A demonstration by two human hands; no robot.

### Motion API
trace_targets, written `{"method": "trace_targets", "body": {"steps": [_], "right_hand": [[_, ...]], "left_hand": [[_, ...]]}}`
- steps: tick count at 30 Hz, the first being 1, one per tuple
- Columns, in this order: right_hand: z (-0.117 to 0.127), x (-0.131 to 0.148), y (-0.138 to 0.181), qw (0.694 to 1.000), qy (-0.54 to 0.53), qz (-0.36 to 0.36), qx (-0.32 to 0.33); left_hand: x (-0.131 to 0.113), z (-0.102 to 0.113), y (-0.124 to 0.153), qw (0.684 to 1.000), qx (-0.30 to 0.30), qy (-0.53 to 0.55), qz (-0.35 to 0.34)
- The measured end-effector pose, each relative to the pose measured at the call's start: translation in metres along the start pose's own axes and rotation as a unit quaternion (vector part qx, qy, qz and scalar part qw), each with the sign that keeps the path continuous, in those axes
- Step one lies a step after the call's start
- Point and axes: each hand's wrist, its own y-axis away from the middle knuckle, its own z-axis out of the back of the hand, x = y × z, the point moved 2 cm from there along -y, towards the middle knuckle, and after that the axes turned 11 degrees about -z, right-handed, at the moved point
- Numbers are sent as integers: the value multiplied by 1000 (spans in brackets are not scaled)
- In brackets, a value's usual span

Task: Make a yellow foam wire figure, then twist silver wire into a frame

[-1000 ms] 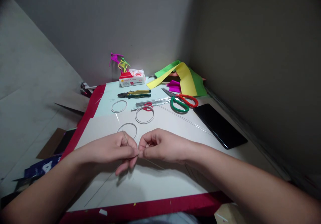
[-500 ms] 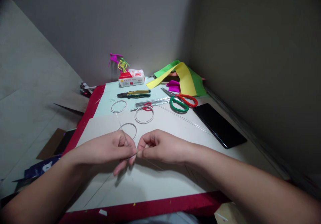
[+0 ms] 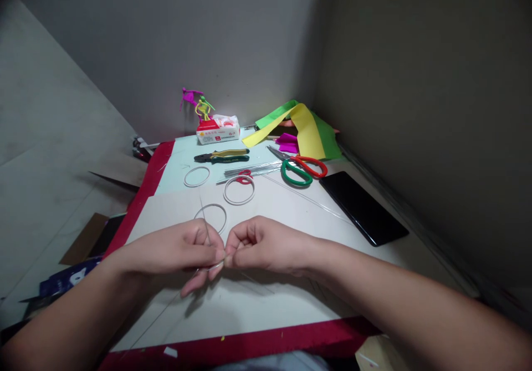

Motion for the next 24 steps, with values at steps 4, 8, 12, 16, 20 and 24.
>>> {"method": "trace_targets", "body": {"steps": [4, 8, 12, 16, 20, 24], "right_hand": [[-3, 0, 2, 999, 11, 29, -37], [-3, 2, 3, 995, 14, 60, -72], [-3, 1, 2, 995, 22, 51, -82], [-5, 3, 4, 994, 36, 55, -87], [-5, 4, 6, 988, 46, 82, -122], [-5, 6, 6, 984, 26, 105, -140]], "left_hand": [[0, 1, -2, 1000, -13, 26, 9], [0, 3, -4, 998, -52, 17, 23], [-1, 3, -4, 997, -68, 15, 33], [-1, 2, -4, 995, -86, 20, 36], [-1, 5, -4, 993, -103, 47, 28], [-2, 10, -3, 991, -105, 79, 5]]}}
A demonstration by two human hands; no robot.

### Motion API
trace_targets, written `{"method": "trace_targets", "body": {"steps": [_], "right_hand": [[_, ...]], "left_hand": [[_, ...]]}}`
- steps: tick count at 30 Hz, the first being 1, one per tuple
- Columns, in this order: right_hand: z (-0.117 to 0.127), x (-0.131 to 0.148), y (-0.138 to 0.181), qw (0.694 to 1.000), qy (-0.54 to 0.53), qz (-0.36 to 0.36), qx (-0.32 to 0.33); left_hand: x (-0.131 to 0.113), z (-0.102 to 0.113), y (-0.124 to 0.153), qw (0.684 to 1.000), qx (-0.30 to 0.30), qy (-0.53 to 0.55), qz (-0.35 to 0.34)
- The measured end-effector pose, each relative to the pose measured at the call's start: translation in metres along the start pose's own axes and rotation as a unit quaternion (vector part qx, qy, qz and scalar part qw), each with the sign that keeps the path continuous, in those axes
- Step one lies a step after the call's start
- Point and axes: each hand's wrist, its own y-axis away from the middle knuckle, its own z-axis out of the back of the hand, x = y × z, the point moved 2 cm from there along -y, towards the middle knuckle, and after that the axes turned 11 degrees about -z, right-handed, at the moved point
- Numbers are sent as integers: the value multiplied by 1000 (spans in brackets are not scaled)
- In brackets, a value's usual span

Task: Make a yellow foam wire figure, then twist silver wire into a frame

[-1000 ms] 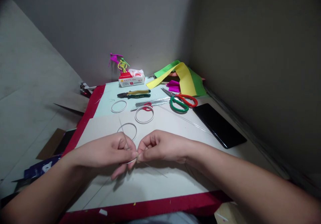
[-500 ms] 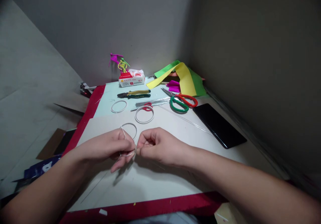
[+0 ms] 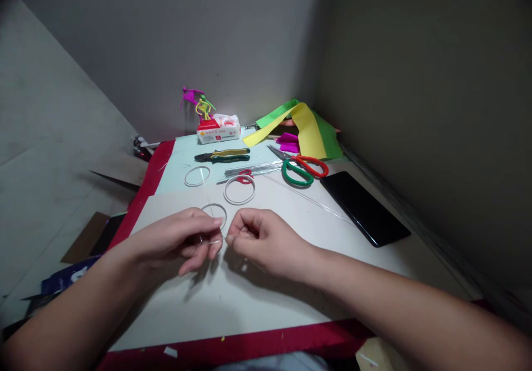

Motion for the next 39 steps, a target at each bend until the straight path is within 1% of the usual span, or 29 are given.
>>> {"method": "trace_targets", "body": {"steps": [4, 9, 12, 14, 16, 18, 20, 23, 26, 28, 31, 34, 36, 39], "right_hand": [[-1, 1, -2, 999, -29, -13, -33], [-3, 1, -2, 997, -20, -2, -70], [-5, -1, -1, 997, -12, -5, -70], [-6, -2, -1, 998, -5, -8, -57], [-6, -2, -1, 999, 7, -10, -44], [-5, -2, -1, 999, 29, -6, -29], [-4, -2, -2, 998, 63, 13, -20], [-2, 1, -2, 987, 146, 62, -34], [-1, 5, -2, 964, 238, 102, -58], [-1, 7, -2, 952, 275, 115, -71], [-2, 7, -3, 952, 275, 100, -86], [-2, 4, -3, 960, 256, 78, -85], [-2, 2, -2, 957, 263, 86, -88], [-3, 1, 0, 943, 293, 118, -106]], "left_hand": [[-1, 9, 2, 999, -15, 43, 2], [0, 17, 1, 998, -4, 57, -10], [-2, 15, 0, 999, 1, 23, -24], [-4, 11, 0, 999, -9, -13, -28], [-6, 6, 1, 999, -26, -38, -16], [-5, 2, 2, 998, -32, -60, 2], [-3, 0, 1, 996, -24, -82, 12], [1, -3, 1, 995, -24, -99, 10], [3, -7, 2, 991, -61, -116, 9], [4, -10, 3, 987, -95, -132, 20], [5, -13, 3, 981, -129, -145, 24], [7, -15, 2, 982, -135, -133, 13], [7, -15, 1, 984, -127, -122, 9], [6, -17, 0, 987, -113, -116, -3]]}}
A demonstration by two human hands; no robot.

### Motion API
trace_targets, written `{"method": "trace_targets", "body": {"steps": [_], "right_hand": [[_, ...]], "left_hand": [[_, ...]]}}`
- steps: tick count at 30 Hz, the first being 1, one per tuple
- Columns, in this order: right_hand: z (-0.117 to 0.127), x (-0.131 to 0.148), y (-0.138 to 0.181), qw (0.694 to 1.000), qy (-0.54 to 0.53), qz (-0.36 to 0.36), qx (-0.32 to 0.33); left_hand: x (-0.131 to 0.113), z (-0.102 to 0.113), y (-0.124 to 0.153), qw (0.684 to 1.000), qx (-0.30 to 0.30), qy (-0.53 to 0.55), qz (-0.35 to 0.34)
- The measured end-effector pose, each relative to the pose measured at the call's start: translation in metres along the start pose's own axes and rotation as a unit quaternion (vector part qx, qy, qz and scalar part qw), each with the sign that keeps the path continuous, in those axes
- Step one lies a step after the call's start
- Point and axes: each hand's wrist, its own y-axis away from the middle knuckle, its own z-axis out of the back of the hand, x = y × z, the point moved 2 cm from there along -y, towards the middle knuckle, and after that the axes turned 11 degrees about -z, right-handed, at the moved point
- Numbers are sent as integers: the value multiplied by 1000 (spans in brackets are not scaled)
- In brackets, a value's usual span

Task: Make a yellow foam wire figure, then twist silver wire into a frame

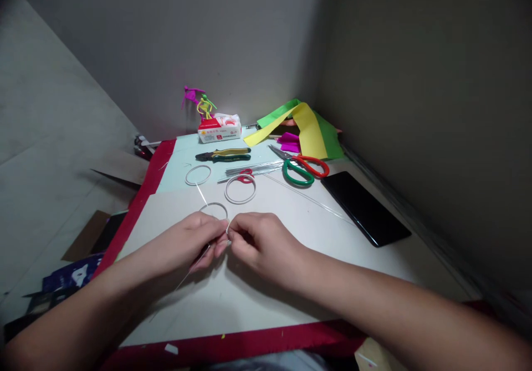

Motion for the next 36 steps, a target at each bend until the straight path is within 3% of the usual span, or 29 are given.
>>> {"method": "trace_targets", "body": {"steps": [7, 15, 20, 26, 36], "right_hand": [[-2, -4, 0, 997, 35, 23, -61], [-5, -4, -4, 998, -21, -17, -58], [9, 0, -4, 987, -141, -68, 38], [18, -9, -7, 921, -295, -117, 226], [13, -10, -6, 856, -376, -166, 314]], "left_hand": [[1, -4, 2, 999, -22, -6, -29], [4, -6, 3, 998, -32, -20, -48], [-2, -5, 9, 997, -22, -8, -68], [-6, -5, 9, 995, 29, -46, -82], [-14, 2, 13, 976, 85, -144, -142]]}}
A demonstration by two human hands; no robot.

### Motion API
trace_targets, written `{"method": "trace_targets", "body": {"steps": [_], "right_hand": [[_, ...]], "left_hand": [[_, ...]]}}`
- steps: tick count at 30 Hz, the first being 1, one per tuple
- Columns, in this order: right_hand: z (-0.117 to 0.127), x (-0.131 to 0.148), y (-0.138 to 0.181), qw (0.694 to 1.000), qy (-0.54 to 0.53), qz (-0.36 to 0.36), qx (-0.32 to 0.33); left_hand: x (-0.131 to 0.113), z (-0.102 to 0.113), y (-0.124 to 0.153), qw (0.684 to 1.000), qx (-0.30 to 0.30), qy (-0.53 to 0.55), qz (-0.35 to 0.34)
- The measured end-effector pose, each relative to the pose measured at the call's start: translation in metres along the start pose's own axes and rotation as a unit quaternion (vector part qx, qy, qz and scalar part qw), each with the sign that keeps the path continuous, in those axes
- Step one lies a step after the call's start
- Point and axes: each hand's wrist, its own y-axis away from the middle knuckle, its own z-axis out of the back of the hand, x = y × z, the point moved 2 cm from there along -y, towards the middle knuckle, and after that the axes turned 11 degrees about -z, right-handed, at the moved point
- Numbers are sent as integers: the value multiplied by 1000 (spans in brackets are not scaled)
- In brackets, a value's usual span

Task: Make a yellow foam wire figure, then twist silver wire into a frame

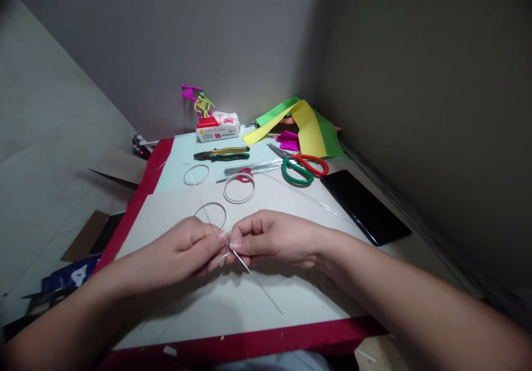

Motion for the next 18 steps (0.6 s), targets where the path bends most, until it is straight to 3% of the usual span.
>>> {"method": "trace_targets", "body": {"steps": [8, 15, 18], "right_hand": [[-1, -1, -1, 1000, 26, 4, -5], [-5, -2, -3, 995, 62, 55, -64], [-8, -4, -4, 990, 65, 67, -105]], "left_hand": [[2, 1, -1, 1000, 26, -8, -7], [14, 6, -3, 982, 48, 179, 30], [21, 13, -6, 976, 26, 213, 36]]}}
